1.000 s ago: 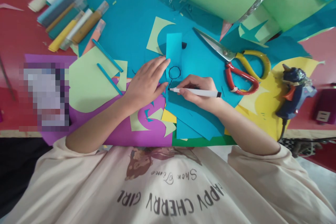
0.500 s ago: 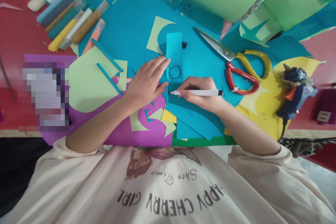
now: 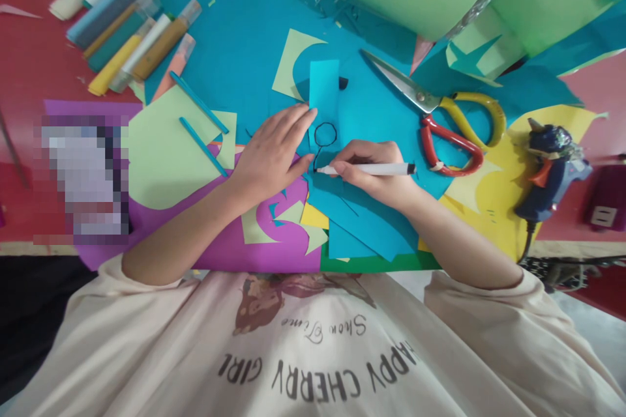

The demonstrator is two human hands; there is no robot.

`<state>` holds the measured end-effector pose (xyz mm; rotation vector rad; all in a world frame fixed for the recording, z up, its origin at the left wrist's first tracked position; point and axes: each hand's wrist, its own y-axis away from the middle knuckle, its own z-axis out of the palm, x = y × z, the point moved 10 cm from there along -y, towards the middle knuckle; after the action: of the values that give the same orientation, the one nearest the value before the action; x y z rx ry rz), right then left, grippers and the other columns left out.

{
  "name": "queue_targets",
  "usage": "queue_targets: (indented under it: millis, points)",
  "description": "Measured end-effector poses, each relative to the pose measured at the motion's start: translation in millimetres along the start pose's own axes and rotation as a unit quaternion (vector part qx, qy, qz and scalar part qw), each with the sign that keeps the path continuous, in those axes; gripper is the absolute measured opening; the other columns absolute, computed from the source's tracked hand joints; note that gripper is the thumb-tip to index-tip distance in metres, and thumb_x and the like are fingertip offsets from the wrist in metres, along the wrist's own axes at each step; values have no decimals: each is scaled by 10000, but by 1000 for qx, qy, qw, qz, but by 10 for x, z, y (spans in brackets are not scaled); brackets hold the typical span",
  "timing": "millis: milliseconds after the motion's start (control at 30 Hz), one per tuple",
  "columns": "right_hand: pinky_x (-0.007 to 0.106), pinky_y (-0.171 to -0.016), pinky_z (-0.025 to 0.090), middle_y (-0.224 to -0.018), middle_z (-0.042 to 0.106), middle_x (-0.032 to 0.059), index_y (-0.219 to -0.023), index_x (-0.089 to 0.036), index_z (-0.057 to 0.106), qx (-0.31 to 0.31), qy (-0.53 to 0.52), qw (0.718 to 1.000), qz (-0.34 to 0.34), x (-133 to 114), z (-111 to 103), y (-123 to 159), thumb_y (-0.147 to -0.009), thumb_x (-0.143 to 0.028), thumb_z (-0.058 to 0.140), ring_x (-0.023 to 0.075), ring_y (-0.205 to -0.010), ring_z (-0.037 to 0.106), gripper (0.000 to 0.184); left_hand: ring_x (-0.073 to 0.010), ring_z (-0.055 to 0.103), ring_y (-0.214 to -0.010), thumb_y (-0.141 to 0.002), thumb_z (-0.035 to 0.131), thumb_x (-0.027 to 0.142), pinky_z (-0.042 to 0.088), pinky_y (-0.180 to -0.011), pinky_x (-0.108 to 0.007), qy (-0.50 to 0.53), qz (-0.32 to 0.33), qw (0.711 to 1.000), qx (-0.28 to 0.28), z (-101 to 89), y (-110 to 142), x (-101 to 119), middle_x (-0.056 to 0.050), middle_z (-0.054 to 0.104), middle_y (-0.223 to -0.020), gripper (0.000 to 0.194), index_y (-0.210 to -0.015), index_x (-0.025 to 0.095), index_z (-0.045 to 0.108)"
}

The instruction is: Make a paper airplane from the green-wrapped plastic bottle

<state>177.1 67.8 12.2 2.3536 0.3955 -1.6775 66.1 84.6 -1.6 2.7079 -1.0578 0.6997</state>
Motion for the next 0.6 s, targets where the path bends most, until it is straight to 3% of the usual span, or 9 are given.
queue_targets:
  millis: [167,367,600]
  points:
    - [204,-423,321,-528,615,-3,-656,-144,672,-12,0,1000,-10,-32,5,-11,-841,-338,583,76,-461,488,282,-299,372,-1429,-983,313,496,343,-1157,-476,-5,3,1000,0,-1,2,5,-156,397,-1535,601,-1489,172,298]
    - [209,-444,336,-547,615,-3,-681,-148,666,-17,-4,1000,5,-5,12,-18,-837,-353,579,82,-476,492,272,-301,370,-1429,-983,317,497,337,-1163,-463,-2,2,1000,2,1,2,0,-169,401,-1528,612,-1482,144,310]
    - [202,-393,280,-497,588,-6,-575,-154,625,-35,-24,998,37,-3,26,-28,-774,-302,560,71,-436,444,257,-298,366,-1430,-987,310,485,334,-1163,-453,-3,3,1000,0,1,1,6,-169,400,-1527,606,-1482,136,314]
